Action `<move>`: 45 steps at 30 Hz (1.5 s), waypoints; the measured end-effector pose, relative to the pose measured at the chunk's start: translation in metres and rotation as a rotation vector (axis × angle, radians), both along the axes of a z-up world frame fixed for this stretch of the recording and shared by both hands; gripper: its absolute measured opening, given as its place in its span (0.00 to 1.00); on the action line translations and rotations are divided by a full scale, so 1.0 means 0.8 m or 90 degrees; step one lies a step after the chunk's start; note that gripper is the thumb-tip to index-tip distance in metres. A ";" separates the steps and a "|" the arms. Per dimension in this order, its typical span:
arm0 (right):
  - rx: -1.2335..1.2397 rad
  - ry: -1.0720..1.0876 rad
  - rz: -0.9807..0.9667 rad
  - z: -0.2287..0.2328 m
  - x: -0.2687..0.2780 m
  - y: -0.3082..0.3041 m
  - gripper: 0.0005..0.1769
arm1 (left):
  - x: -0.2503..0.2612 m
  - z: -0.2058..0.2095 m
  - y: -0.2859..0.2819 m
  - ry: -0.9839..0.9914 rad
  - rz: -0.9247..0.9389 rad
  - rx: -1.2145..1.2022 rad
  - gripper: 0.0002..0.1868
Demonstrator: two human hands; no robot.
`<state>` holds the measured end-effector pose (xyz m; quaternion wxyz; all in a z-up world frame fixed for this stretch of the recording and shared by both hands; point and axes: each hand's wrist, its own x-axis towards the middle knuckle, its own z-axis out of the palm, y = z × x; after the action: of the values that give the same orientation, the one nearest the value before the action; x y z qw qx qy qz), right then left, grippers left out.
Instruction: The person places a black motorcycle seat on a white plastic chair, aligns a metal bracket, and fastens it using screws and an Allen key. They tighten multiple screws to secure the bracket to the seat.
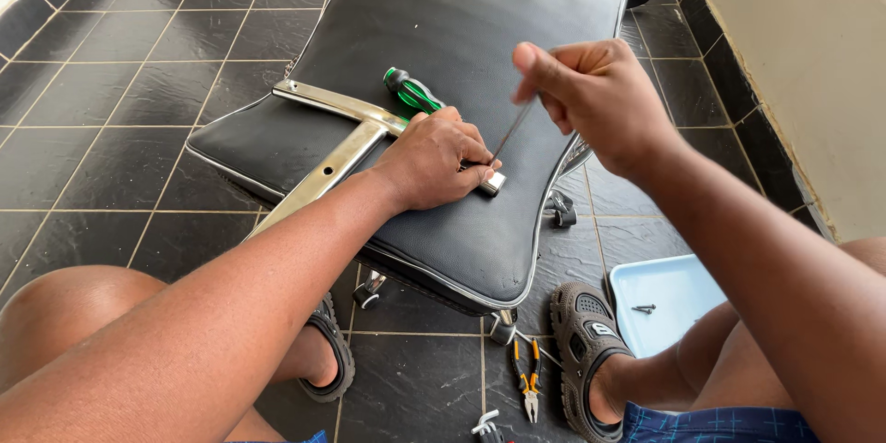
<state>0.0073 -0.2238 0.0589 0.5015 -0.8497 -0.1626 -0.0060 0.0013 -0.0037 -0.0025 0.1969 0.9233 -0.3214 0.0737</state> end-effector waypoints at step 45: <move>0.305 0.150 0.054 0.009 0.009 -0.011 0.17 | -0.002 0.005 -0.019 0.002 0.054 -0.027 0.11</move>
<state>0.0148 -0.2326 0.0659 0.7034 -0.6942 -0.1325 0.0759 -0.0005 -0.0192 0.0019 0.2136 0.9319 -0.2801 0.0869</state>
